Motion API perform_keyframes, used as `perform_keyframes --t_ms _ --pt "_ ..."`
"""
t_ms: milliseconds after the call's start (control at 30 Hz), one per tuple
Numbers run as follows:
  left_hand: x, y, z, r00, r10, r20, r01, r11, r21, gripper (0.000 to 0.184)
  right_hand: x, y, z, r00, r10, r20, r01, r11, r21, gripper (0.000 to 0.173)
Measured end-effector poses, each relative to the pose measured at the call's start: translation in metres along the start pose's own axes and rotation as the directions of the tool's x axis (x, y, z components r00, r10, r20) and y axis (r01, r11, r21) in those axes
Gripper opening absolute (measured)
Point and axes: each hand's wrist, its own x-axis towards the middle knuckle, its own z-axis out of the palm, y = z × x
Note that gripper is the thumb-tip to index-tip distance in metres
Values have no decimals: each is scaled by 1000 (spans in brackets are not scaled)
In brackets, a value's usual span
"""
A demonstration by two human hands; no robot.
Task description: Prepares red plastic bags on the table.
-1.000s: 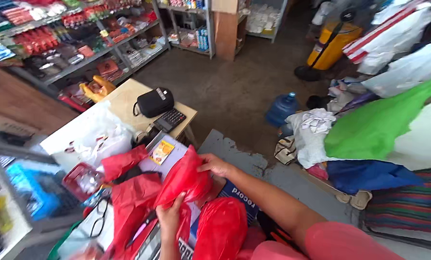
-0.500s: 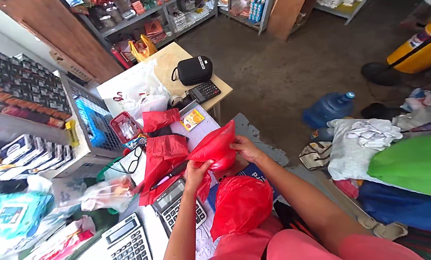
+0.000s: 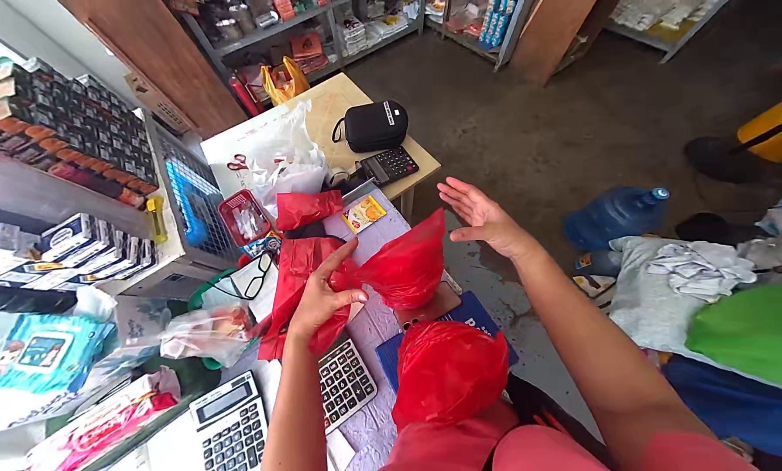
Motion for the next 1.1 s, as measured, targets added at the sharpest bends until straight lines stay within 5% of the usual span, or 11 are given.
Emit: perform_keyframes --t_ms 167,267,467,533,667,733,867,967,1033,1100 --pt "15 19 8 998 -3 64 -1 998 63 93 29 -44 25 942 -210 261 295 888 -352 102" --pt "20 16 25 994 107 21 -109 989 104 68 37 -47 42 911 -147 384 311 858 -410 100" --pt "16 9 48 947 312 -76 -303 946 114 19 22 -30 53 914 -26 405 275 773 -571 94" --pt "12 10 50 940 316 -125 -310 948 67 25 16 -21 51 924 -80 375 300 761 -576 89" --pt "3 -4 53 973 153 -174 -185 966 -182 100 7 -4 46 960 -172 222 260 840 -475 98" --pt "0 -20 58 981 84 -175 -129 958 -258 115 7 4 44 975 -189 121 220 908 -357 115" --pt "-2 -30 80 967 43 -251 -112 957 -268 83 7 31 38 998 -13 68 7 996 85 129" --pt "1 -33 91 948 60 -312 -128 971 -203 58 -1 49 49 983 110 149 -143 961 238 91" --pt "0 -42 91 953 106 -284 -132 988 -75 63 -7 61 58 972 163 168 -197 958 207 58" --pt "-3 -52 87 962 121 -243 -108 992 65 77 -13 80 59 969 128 210 -174 960 220 66"
